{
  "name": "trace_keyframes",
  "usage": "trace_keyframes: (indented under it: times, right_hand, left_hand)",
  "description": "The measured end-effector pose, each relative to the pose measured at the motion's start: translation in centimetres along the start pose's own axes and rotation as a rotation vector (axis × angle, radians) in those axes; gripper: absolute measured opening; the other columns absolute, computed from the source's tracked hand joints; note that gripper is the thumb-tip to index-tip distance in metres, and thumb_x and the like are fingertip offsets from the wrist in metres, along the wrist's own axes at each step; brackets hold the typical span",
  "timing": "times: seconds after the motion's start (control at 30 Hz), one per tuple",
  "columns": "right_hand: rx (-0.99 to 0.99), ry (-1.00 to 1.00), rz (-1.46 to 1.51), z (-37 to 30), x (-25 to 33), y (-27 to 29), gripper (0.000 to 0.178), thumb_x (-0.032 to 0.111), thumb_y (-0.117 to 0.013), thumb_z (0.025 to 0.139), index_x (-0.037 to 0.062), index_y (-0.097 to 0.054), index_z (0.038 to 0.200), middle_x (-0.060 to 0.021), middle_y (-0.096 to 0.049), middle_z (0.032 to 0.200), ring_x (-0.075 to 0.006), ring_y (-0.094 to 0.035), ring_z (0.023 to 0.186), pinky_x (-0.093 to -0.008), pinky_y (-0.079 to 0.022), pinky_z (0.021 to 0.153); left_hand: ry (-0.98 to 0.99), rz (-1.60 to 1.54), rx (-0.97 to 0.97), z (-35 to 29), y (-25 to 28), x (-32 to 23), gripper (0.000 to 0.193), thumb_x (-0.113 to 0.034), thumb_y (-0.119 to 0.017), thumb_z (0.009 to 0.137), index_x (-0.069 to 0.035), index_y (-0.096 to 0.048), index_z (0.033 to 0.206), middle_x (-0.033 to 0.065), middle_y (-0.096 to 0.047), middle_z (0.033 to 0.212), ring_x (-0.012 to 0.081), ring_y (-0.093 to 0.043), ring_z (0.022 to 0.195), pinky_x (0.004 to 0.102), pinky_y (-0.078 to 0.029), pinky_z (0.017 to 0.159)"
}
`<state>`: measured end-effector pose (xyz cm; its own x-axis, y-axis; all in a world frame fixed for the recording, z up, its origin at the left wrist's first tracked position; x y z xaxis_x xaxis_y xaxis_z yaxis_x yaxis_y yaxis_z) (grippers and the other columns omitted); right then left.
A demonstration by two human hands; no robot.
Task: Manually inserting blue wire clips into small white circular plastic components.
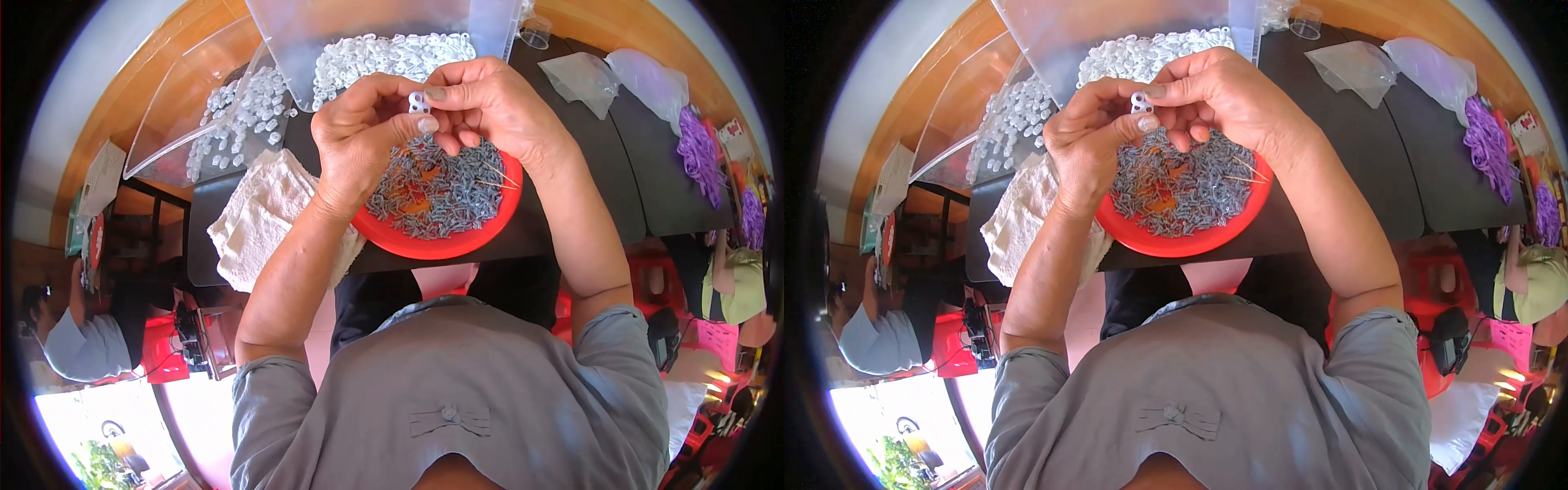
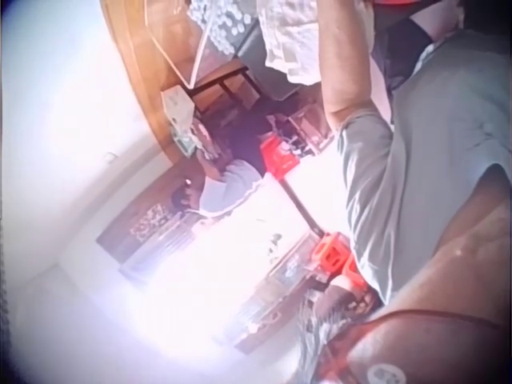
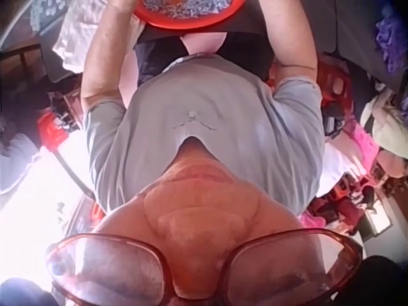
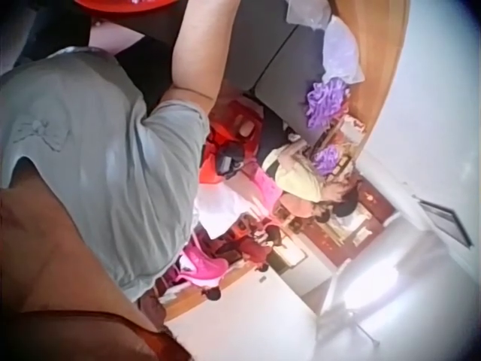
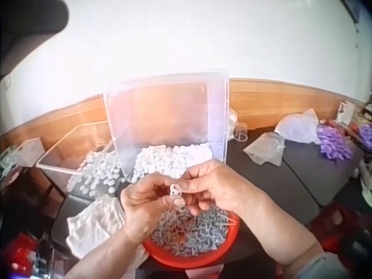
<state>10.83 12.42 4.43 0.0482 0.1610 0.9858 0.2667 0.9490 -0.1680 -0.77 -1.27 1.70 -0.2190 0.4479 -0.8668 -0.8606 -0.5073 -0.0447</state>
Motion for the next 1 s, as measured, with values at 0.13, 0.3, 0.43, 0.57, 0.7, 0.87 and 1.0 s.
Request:
trace_keyframes:
  times: [0.13,0.3,0.43,0.57,0.7,0.87,1.0]
  right_hand:
    - [0.021,-0.017,0.005,-0.2,-0.2,-0.4,0.018,0.015,-0.065,0.089,-0.0026,-0.063,0.086,-0.0063,-0.061,0.065,-0.0136,-0.057,0.047,-0.0188,-0.036,0.040]
    - [-0.009,-0.015,0.049,-0.4,-0.4,-1.1,0.018,0.015,-0.066,0.089,-0.0023,-0.063,0.085,-0.0062,-0.061,0.065,-0.0121,-0.056,0.047,-0.0175,-0.035,0.038]
    - [0.016,-0.008,0.062,-0.3,-0.6,-1.0,0.018,0.016,-0.066,0.089,-0.0022,-0.063,0.086,-0.0054,-0.061,0.065,-0.0110,-0.056,0.047,-0.0172,-0.033,0.038]
    - [0.039,0.008,0.107,0.1,-0.9,-0.8,0.017,0.013,-0.064,0.087,-0.0032,-0.063,0.082,-0.0068,-0.060,0.064,-0.0146,-0.058,0.045,-0.0186,-0.034,0.038]
    - [0.053,0.036,0.114,0.4,-1.6,-0.7,0.018,0.014,-0.062,0.089,-0.0032,-0.064,0.084,-0.0068,-0.060,0.065,-0.0149,-0.059,0.047,-0.0190,-0.034,0.039]
    - [-0.026,0.061,0.043,0.4,-0.5,-1.0,0.020,0.020,-0.062,0.092,-0.0002,-0.063,0.088,-0.0015,-0.055,0.064,-0.0107,-0.055,0.051,-0.0180,-0.033,0.043]
    - [-0.236,0.196,-0.434,0.9,-1.2,0.5,0.018,0.017,-0.062,0.090,0.0001,-0.066,0.088,0.0004,-0.056,0.066,-0.0074,-0.051,0.054,-0.0202,-0.038,0.049]
  left_hand:
    - [0.034,-0.059,-0.022,-0.5,-0.4,-0.7,0.024,0.010,-0.073,0.076,0.003,-0.065,0.097,0.0056,-0.067,0.082,0.0109,-0.064,0.075,0.0234,-0.054,0.069]
    - [-0.067,0.094,-0.060,-0.9,-0.2,-0.5,0.019,0.007,-0.074,0.077,0.002,-0.066,0.094,0.0066,-0.067,0.080,0.0112,-0.065,0.075,0.0234,-0.054,0.069]
    - [-0.039,0.027,-0.041,-0.9,-0.2,-0.7,0.019,0.006,-0.074,0.077,0.002,-0.066,0.094,0.0072,-0.067,0.079,0.0110,-0.065,0.075,0.0235,-0.054,0.069]
    - [-0.010,-0.018,-0.047,-0.6,0.0,-0.3,0.020,0.007,-0.074,0.076,0.002,-0.066,0.094,0.0069,-0.067,0.079,0.0111,-0.064,0.074,0.0239,-0.054,0.070]
    - [0.009,-0.066,-0.074,-0.4,0.2,0.6,0.019,0.009,-0.072,0.077,0.002,-0.065,0.093,0.0067,-0.068,0.083,0.0113,-0.064,0.076,0.0249,-0.055,0.071]
    - [-0.086,-0.071,-0.145,0.0,-0.3,0.4,0.020,0.008,-0.072,0.078,0.004,-0.064,0.095,0.0083,-0.067,0.082,0.0115,-0.063,0.072,0.0233,-0.053,0.063]
    - [-0.209,0.072,-0.469,1.1,2.6,-2.9,0.015,0.005,-0.071,0.077,0.006,-0.064,0.090,0.0091,-0.066,0.074,0.0110,-0.060,0.061,0.0227,-0.047,0.050]
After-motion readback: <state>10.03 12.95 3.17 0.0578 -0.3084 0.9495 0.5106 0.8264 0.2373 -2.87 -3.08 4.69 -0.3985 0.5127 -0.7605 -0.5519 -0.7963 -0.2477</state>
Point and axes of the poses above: each hand's wrist, its own z-axis towards the middle knuckle, its own y-axis out of the back of the hand, x = y × z, the point moved 1 cm from there along z, towards the middle knuckle
